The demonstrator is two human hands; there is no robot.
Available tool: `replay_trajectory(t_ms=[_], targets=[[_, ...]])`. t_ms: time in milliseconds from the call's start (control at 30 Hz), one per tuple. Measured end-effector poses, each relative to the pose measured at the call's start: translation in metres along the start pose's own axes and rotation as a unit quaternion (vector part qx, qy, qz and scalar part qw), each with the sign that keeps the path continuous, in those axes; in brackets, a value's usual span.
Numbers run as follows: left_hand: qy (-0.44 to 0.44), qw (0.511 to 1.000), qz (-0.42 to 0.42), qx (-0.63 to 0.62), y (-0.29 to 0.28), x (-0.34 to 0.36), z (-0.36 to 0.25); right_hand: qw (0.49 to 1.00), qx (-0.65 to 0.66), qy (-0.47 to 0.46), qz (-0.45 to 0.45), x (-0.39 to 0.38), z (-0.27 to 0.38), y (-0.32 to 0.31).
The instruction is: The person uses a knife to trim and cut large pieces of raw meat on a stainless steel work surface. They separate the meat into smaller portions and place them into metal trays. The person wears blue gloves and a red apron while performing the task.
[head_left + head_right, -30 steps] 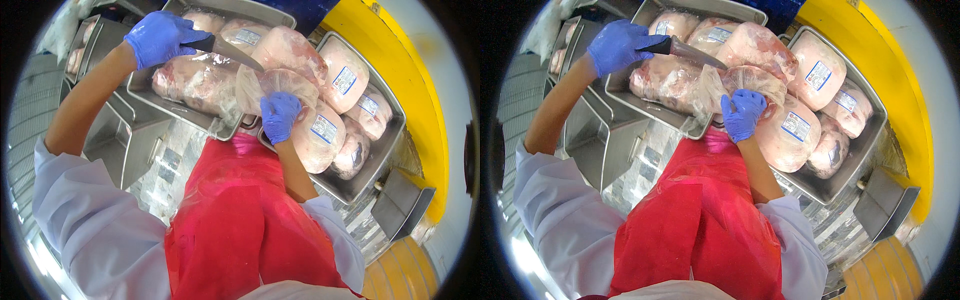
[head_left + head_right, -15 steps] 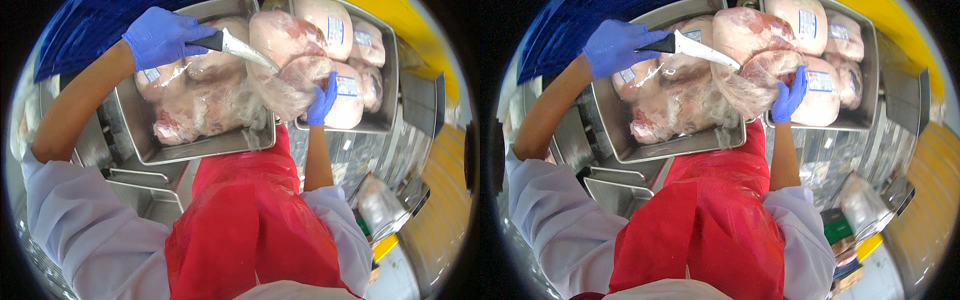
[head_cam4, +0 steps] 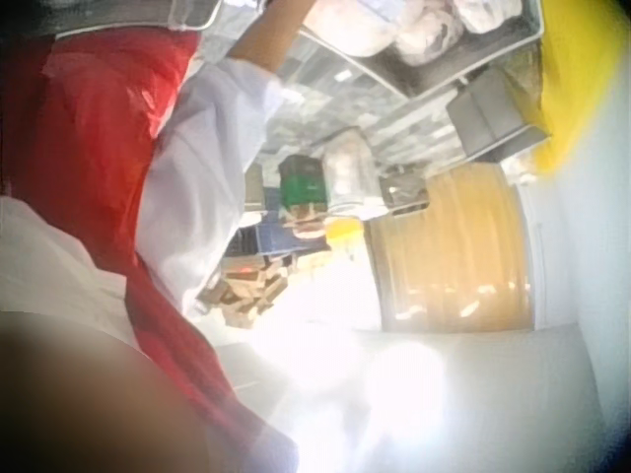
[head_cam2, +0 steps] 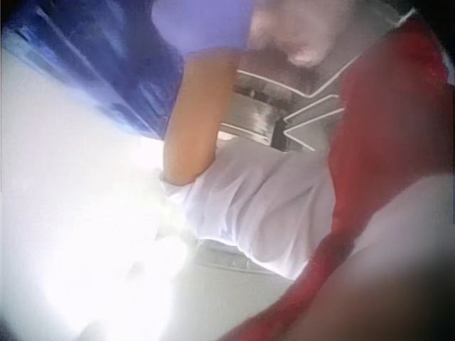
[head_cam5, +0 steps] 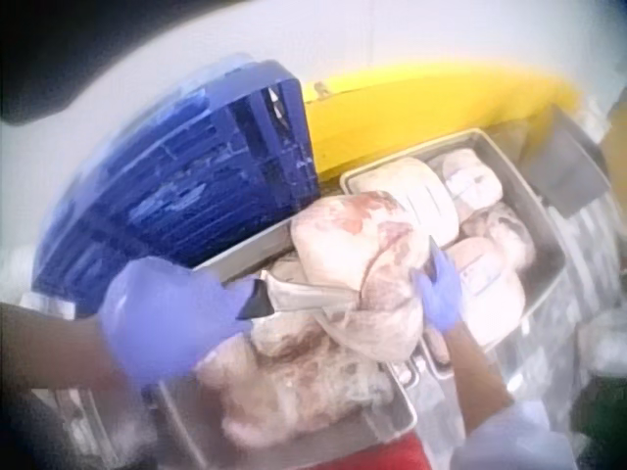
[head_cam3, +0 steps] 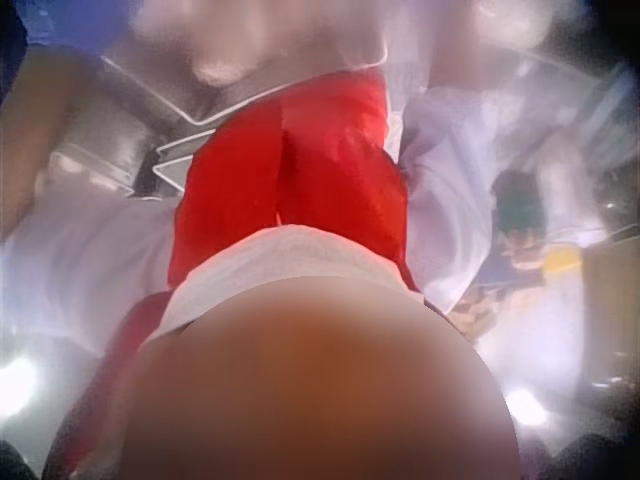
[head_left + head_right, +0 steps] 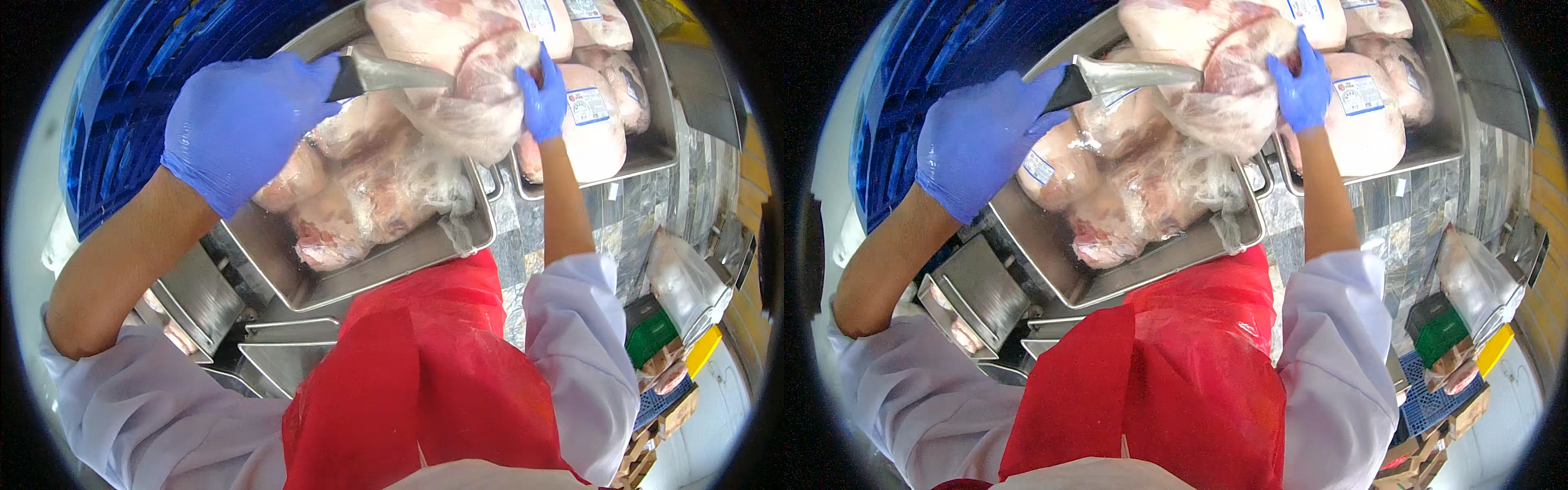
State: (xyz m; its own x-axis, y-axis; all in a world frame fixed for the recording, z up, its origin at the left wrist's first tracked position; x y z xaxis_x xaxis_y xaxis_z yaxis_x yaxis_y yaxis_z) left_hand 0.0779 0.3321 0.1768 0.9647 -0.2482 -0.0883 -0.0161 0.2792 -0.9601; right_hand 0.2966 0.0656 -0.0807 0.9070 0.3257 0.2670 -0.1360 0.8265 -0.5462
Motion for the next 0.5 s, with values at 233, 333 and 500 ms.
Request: replay_trajectory(t_ms=[233,333,500], targets=[[0.014,1.000,-0.014,-0.016,0.018,0.017,0.012,0.968,0.214,0.067,0.114,0.076,-0.036,0.037],[0.004,1.000,0.008,-0.011,0.009,0.032,-0.003,0.966,0.218,0.064,0.128,0.098,-0.003,0.044],[0.015,0.999,0.038,0.023,0.001,0.055,-0.040,0.968,0.185,0.048,0.164,0.109,-0.009,0.044]])
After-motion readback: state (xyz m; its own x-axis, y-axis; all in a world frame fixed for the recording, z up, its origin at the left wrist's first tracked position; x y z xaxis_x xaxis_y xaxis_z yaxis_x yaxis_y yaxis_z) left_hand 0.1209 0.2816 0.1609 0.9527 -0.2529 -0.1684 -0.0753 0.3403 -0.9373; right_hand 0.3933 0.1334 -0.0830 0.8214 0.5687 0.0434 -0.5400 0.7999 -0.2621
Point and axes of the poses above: each hand's wrist, its own x-axis towards the middle knuckle, its own y-axis out of the palm, z = x × y, the point moved 3 cm from there along x, towards the middle knuckle, and after that the axes turned 8 degrees about -z, right-handed, at the moved point
